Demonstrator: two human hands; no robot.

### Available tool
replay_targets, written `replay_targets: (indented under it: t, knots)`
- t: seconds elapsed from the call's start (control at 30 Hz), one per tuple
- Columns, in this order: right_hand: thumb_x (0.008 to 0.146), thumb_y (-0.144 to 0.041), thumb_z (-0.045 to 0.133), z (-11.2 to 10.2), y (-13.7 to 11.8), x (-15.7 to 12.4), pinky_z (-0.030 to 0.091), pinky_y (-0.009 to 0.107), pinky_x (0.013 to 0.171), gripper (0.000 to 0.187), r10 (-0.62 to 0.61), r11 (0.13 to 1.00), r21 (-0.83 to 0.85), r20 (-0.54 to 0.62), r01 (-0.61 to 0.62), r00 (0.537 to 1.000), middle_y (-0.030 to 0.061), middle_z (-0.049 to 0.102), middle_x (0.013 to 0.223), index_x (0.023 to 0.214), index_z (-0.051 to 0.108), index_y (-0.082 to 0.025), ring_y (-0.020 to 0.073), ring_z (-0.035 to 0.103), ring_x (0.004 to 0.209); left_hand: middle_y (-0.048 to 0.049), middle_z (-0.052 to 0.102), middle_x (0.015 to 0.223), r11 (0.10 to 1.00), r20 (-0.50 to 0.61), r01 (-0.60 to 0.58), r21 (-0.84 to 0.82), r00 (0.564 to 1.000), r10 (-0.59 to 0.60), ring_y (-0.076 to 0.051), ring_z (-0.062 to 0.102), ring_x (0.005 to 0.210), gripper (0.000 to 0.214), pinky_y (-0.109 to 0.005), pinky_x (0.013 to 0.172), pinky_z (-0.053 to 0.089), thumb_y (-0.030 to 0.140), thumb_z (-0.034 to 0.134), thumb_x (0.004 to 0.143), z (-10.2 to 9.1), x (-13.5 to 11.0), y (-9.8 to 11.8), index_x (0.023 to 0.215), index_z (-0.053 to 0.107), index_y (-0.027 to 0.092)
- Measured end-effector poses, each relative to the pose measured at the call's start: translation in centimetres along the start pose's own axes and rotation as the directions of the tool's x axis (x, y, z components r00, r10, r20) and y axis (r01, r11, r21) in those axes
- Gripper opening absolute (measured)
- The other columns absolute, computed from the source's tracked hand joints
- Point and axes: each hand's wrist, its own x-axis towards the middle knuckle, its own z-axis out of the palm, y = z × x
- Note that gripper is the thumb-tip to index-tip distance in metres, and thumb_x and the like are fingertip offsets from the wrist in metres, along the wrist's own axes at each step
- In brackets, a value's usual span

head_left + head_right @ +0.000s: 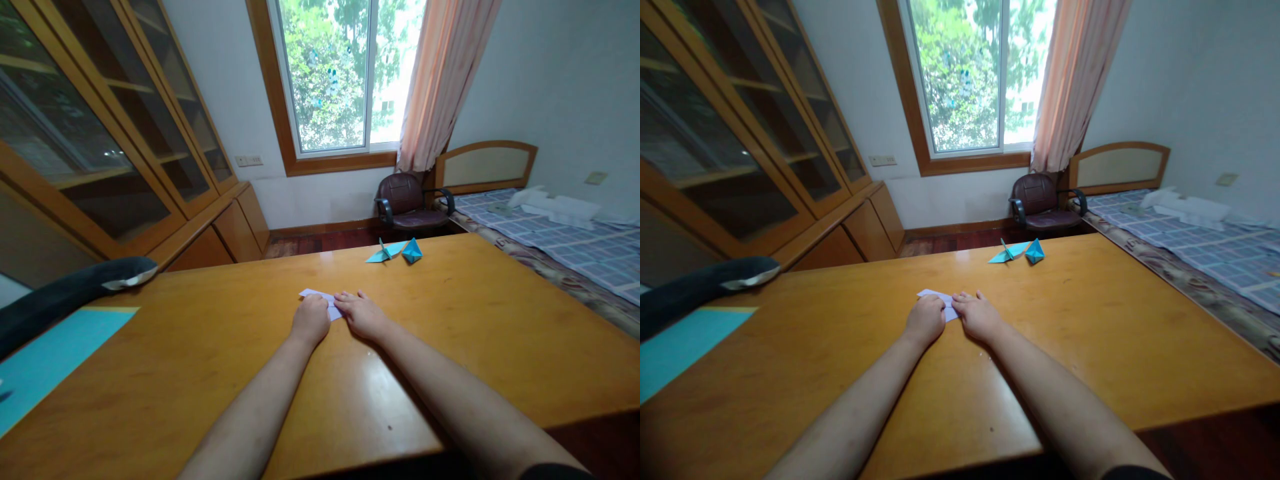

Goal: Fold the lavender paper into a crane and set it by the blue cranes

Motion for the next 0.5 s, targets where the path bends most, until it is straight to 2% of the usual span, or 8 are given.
replay_targets:
  t: [0.5]
  knots:
    - [0.092, -0.021, 0.036, -0.11, -0.11, -0.02, 0.022, 0.06, 0.11, 0.047, 0.008, 1.0, -0.013, 0.016, -0.008, 1.0, 0.0045, 0.042, 0.149, 0.137, 0.05, -0.029, 0.0238, 0.038, 0.137, -0.0108, 0.067, 0.089, 1.0, 0.005, 0.008, 0.022, 1.0, -0.009, -0.024, 0.059, 0.089, 0.023, -0.035, 0.08, 0.045, 0.013, 0.046, 0.083, -0.12, 0.0, 0.1, 0.079, 0.068, 0.017]
